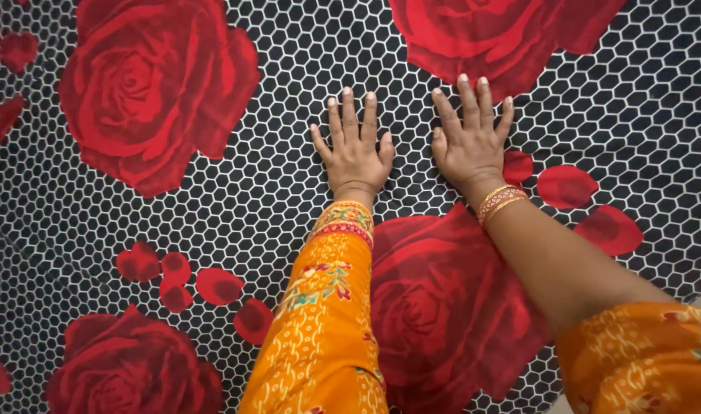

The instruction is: The person smooths a patterned bedsheet and a pillowcase on a bed using both hands. They repeatedly press and rub the fabric to flatten it, then briefly adjust the pillowcase before returning to smooth the sheet.

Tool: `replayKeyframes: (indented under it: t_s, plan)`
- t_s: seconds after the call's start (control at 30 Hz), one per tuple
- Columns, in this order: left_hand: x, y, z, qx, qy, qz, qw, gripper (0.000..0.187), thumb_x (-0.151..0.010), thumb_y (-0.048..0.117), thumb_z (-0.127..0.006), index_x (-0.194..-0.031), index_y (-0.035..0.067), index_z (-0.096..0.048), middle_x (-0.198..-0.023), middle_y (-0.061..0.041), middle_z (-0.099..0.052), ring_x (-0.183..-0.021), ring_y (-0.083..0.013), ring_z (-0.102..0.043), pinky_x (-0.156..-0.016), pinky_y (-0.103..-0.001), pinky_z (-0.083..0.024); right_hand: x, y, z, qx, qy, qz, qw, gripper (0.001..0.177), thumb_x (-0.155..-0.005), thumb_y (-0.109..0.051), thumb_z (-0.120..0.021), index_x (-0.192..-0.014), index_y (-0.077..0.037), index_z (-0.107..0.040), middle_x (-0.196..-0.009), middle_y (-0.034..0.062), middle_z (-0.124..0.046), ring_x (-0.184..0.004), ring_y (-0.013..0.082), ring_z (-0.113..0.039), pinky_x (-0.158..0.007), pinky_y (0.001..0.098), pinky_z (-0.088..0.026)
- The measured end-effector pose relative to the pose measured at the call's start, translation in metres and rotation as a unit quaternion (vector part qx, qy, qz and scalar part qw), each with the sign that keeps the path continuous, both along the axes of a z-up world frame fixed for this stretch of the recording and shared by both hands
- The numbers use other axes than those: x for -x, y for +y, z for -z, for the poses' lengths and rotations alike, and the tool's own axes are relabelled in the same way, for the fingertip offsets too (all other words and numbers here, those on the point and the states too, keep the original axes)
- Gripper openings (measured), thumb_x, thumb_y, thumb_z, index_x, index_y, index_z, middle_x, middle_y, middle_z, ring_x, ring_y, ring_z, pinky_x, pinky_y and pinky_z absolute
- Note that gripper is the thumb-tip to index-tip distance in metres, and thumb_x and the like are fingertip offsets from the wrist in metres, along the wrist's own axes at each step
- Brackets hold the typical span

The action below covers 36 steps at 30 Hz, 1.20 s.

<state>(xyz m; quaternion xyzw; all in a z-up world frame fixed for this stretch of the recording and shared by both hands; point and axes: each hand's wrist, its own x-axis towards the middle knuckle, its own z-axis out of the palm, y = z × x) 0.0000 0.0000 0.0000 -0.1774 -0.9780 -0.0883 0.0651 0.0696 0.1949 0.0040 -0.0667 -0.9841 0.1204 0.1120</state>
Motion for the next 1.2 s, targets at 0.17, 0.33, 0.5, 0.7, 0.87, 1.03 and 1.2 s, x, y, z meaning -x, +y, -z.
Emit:
replayKeyframes:
  t_s: [0.17, 0.33, 0.5, 0.7, 0.87, 1.03, 1.2]
  plan:
    - [0.001, -0.003, 0.005, 0.018, 0.003, 0.002, 1.000, 0.066, -0.103, 0.051, -0.043, -0.164, 0.033, -0.026, -0.173, -0.005, -0.016, -0.161, -0.0293, -0.013, -0.125, -0.067, -0.007, 0.004, -0.013, -0.019, 0.027, -0.012, 0.018, 0.999, 0.058, -0.107, -0.034, -0.052, -0.163, -0.024, -0.047, -0.173, 0.0143, -0.028, -0.162, 0.0370, -0.016, -0.123, 0.0714, -0.005]
    - [0.011, 0.001, 0.010, 0.113, -0.104, 0.011, 0.988, 0.074, -0.101, 0.052, -0.039, -0.165, 0.025, -0.015, -0.171, -0.013, -0.004, -0.156, -0.0332, -0.003, -0.117, -0.068, 0.000, 0.032, -0.062, -0.028, 0.014, -0.039, -0.090, 0.995, 0.060, -0.108, -0.046, -0.045, -0.164, -0.025, -0.039, -0.173, 0.0119, -0.019, -0.159, 0.0329, -0.008, -0.119, 0.0713, 0.002]
    - [0.009, -0.001, 0.009, 0.069, -0.103, -0.009, 0.992, 0.070, -0.101, 0.052, -0.037, -0.164, 0.031, -0.018, -0.173, -0.008, -0.005, -0.159, -0.0302, -0.005, -0.122, -0.066, 0.000, 0.075, -0.022, -0.028, 0.026, -0.068, -0.076, 0.994, 0.061, -0.106, -0.053, -0.042, -0.162, -0.030, -0.035, -0.172, 0.0083, -0.018, -0.158, 0.0309, -0.009, -0.119, 0.0713, 0.001]
    - [0.004, -0.007, 0.013, 0.029, -0.012, 0.006, 0.999, 0.070, -0.099, 0.047, -0.040, -0.165, 0.026, -0.027, -0.173, -0.010, -0.017, -0.159, -0.0325, -0.015, -0.122, -0.068, -0.006, 0.075, 0.136, -0.032, 0.001, -0.068, 0.102, 0.992, 0.063, -0.107, -0.055, -0.039, -0.164, -0.028, -0.032, -0.172, 0.0102, -0.017, -0.159, 0.0333, -0.009, -0.120, 0.0710, -0.001]
    - [0.003, -0.006, 0.020, 0.017, 0.016, 0.009, 1.000, 0.069, -0.099, 0.045, -0.042, -0.164, 0.025, -0.033, -0.173, -0.011, -0.021, -0.160, -0.0332, -0.017, -0.122, -0.068, -0.009, 0.038, 0.196, -0.035, 0.004, -0.072, 0.172, 0.982, 0.061, -0.109, -0.052, -0.033, -0.163, -0.025, -0.034, -0.172, 0.0118, -0.018, -0.158, 0.0349, -0.011, -0.119, 0.0708, -0.001]
    - [0.003, -0.006, 0.020, 0.009, 0.031, 0.022, 0.999, 0.067, -0.100, 0.045, -0.043, -0.163, 0.022, -0.036, -0.173, -0.014, -0.023, -0.159, -0.0368, -0.019, -0.121, -0.070, -0.009, -0.040, 0.210, -0.051, 0.020, -0.081, 0.250, 0.965, 0.060, -0.107, -0.050, -0.038, -0.162, -0.027, -0.036, -0.171, 0.0122, -0.019, -0.158, 0.0353, -0.012, -0.119, 0.0717, -0.001]
    - [0.003, -0.006, 0.017, 0.008, 0.052, 0.030, 0.998, 0.066, -0.103, 0.044, -0.042, -0.164, 0.019, -0.037, -0.173, -0.017, -0.023, -0.160, -0.0388, -0.020, -0.122, -0.070, -0.010, -0.077, 0.215, -0.038, -0.002, -0.034, 0.293, 0.955, 0.059, -0.106, -0.043, -0.043, -0.163, -0.027, -0.039, -0.173, 0.0114, -0.022, -0.159, 0.0360, -0.014, -0.119, 0.0723, -0.004]
